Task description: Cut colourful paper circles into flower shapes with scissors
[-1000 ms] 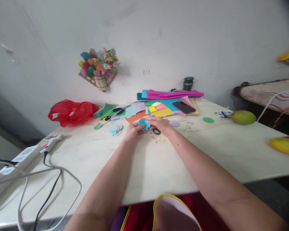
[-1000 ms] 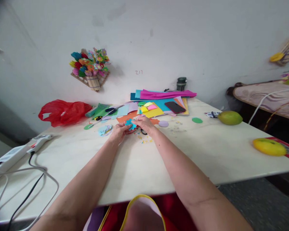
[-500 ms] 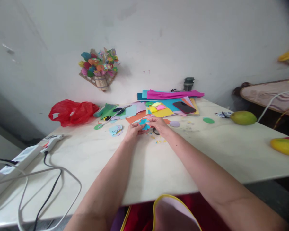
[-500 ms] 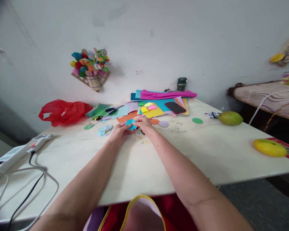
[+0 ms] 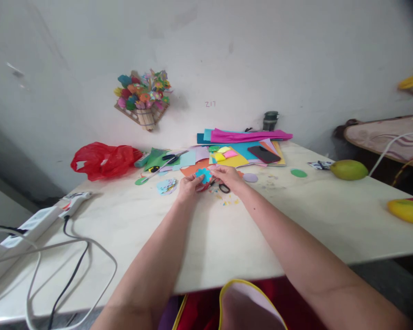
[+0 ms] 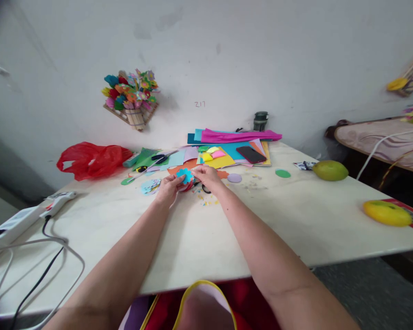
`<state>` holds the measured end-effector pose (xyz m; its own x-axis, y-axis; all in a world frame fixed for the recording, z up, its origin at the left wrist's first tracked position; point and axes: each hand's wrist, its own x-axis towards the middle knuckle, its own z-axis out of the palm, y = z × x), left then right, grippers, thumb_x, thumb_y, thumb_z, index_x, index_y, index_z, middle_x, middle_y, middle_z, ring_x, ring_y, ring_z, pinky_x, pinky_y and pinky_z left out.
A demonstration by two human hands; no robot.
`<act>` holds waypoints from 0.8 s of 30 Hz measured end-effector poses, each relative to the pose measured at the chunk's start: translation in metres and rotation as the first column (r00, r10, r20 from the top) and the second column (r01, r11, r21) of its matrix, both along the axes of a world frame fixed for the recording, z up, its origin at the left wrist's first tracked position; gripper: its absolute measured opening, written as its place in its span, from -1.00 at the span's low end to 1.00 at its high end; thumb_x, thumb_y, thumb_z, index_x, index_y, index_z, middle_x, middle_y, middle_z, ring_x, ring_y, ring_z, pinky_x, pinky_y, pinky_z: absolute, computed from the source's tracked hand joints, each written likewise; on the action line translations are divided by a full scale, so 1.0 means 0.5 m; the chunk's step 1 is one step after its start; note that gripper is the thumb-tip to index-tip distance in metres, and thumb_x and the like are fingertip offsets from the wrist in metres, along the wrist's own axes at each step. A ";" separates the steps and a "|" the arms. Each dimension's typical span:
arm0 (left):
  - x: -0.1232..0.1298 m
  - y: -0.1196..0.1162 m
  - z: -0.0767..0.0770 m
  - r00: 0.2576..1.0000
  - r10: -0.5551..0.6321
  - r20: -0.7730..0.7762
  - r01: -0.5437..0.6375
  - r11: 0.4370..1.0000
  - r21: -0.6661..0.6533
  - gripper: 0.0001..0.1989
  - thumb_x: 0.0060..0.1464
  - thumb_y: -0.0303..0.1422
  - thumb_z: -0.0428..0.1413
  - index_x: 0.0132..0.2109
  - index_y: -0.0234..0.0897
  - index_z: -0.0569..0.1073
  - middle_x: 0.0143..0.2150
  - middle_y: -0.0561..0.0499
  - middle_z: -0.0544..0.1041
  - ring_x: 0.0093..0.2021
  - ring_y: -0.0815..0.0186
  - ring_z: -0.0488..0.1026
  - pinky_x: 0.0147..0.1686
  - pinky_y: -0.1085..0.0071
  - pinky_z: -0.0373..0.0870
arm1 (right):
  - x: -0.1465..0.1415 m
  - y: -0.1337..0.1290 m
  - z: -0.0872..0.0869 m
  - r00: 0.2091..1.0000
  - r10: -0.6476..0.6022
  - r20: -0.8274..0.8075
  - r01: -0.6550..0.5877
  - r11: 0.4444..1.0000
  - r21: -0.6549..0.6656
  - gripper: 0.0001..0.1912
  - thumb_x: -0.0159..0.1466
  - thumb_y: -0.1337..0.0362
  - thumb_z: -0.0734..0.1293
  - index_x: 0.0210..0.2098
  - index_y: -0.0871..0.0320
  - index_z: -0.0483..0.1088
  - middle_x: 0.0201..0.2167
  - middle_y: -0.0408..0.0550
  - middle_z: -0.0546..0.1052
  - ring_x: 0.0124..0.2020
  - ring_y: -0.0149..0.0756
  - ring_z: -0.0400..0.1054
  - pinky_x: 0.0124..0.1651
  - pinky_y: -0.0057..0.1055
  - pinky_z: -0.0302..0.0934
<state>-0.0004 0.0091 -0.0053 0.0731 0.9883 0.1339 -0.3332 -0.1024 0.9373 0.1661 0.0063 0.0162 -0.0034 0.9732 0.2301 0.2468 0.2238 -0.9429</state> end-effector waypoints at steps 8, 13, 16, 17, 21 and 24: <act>-0.011 0.013 0.001 0.993 0.097 0.064 -0.098 0.995 0.006 -0.61 -0.42 -0.20 0.47 -0.45 -0.36 0.56 -0.42 -0.12 0.62 -0.38 0.18 0.59 -0.24 0.27 0.51 | 0.037 -0.037 0.056 0.411 -0.010 0.912 0.178 0.982 -0.069 -0.63 0.22 0.15 0.38 -0.03 0.15 0.55 0.03 0.18 0.58 0.05 -0.01 0.47 -0.04 -0.29 0.29; -0.011 0.016 0.000 0.986 0.150 0.075 -0.150 0.989 -0.008 -0.62 -0.42 -0.23 0.46 -0.44 -0.37 0.56 -0.42 -0.11 0.62 -0.41 0.21 0.57 -0.26 0.29 0.50 | 0.022 -0.038 0.045 0.355 0.008 0.935 0.114 0.992 -0.052 -0.62 0.25 0.24 0.35 0.03 0.18 0.53 0.06 0.21 0.57 0.08 0.00 0.46 0.02 -0.26 0.28; -0.013 0.019 0.000 0.979 0.184 0.083 -0.184 0.983 -0.017 -0.62 -0.44 -0.23 0.46 -0.47 -0.35 0.55 -0.44 -0.09 0.61 -0.43 0.24 0.56 -0.28 0.32 0.48 | 0.026 -0.029 0.037 0.397 -0.030 0.917 0.118 0.993 -0.019 -0.60 0.22 0.27 0.37 0.05 0.12 0.53 0.05 0.18 0.58 0.07 -0.01 0.47 0.01 -0.27 0.29; -0.014 0.019 0.001 0.977 0.195 0.086 -0.194 0.981 -0.017 -0.62 -0.45 -0.23 0.46 -0.47 -0.35 0.54 -0.45 -0.08 0.61 -0.43 0.24 0.55 -0.29 0.32 0.48 | 0.030 -0.025 0.035 0.426 -0.044 0.904 0.127 0.992 -0.011 -0.59 0.21 0.27 0.38 0.05 0.09 0.54 0.05 0.15 0.59 0.06 -0.02 0.47 0.00 -0.28 0.29; -0.019 0.022 0.005 0.967 0.224 0.122 -0.222 0.975 -0.028 -0.64 -0.45 -0.25 0.45 -0.48 -0.34 0.54 -0.44 -0.08 0.61 -0.40 0.23 0.56 -0.26 0.32 0.48 | 0.049 -0.008 0.032 0.590 -0.072 0.804 0.157 0.987 -0.028 -0.64 0.14 0.28 0.43 -0.04 0.03 0.58 0.00 0.01 0.62 0.01 -0.08 0.49 -0.11 -0.36 0.32; -0.020 0.022 0.008 0.957 0.249 0.149 -0.244 0.969 -0.047 -0.67 -0.42 -0.28 0.45 -0.48 -0.33 0.53 -0.46 -0.06 0.60 -0.39 0.25 0.55 -0.26 0.33 0.48 | 0.054 0.001 0.029 0.761 -0.067 0.646 0.117 0.993 -0.035 -0.78 0.11 0.27 0.47 -0.22 0.10 0.60 -0.20 -0.04 0.66 -0.14 -0.14 0.53 -0.32 -0.45 0.30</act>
